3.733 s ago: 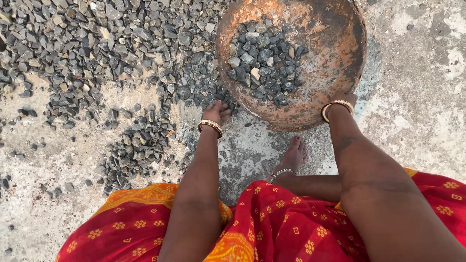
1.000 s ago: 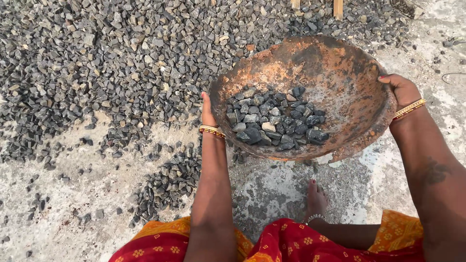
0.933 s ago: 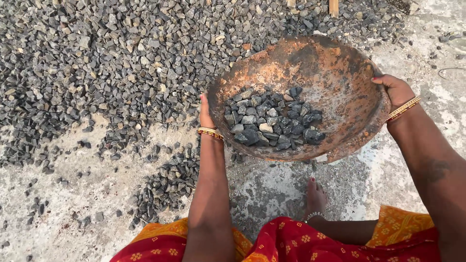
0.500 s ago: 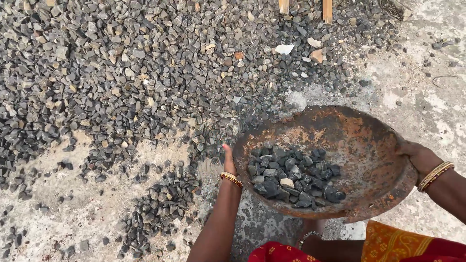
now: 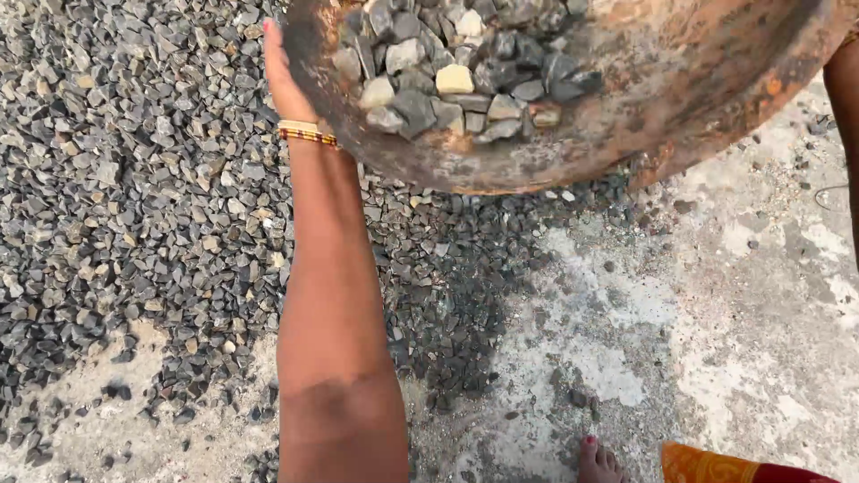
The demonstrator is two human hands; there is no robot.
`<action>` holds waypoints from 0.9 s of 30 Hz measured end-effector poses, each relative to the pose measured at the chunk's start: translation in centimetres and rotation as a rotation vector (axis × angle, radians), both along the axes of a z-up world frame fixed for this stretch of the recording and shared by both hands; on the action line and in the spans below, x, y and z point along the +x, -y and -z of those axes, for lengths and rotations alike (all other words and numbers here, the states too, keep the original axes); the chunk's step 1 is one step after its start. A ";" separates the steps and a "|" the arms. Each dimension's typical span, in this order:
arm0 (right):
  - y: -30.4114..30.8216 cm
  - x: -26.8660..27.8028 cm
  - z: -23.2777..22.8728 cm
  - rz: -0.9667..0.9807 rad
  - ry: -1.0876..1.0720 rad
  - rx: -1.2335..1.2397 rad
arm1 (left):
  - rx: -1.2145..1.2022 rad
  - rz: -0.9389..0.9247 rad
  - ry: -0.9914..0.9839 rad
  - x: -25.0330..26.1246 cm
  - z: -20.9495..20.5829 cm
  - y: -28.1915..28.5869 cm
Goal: The person sits on a concrete surface and uses both hands to pick up small dark rocks from the ground. They gather the rocks into a pile and then transfer them into a large, round, rusty metal pan placed nearby.
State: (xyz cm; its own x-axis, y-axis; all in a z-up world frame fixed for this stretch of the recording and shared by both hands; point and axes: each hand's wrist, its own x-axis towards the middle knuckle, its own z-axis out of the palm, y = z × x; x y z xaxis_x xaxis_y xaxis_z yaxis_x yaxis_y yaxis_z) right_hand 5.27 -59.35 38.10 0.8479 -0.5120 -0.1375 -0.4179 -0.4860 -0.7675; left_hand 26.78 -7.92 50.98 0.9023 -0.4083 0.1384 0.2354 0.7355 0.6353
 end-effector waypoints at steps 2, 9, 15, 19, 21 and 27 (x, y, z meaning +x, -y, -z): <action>4.6 4.1 0.6 -0.057 0.058 -0.088 | 0.024 -0.009 0.008 5.1 5.5 1.3; -6.5 -4.2 6.1 0.229 0.036 0.871 | 0.221 0.074 -0.432 -3.6 33.8 -3.1; -4.9 -11.7 15.2 0.181 -0.023 1.052 | 0.204 -0.021 -0.377 -10.2 37.4 -5.7; -4.5 -15.4 19.5 0.280 0.088 1.090 | 0.267 0.013 -0.453 -14.8 32.4 -3.9; -1.6 -18.2 24.5 0.391 -0.064 0.885 | 0.303 -0.050 -0.599 -17.6 32.7 -3.3; -1.6 -26.2 19.4 0.531 -0.024 0.548 | 0.339 0.044 -0.569 -21.3 37.9 2.9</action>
State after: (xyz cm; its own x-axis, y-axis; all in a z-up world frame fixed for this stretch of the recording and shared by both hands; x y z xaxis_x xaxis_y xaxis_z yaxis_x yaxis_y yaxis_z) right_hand -20.90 -57.71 18.66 0.5006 -0.7032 -0.5048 -0.5091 0.2325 -0.8287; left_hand 5.49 -10.81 13.11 0.7781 -0.3837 -0.4973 0.6279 0.4987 0.5976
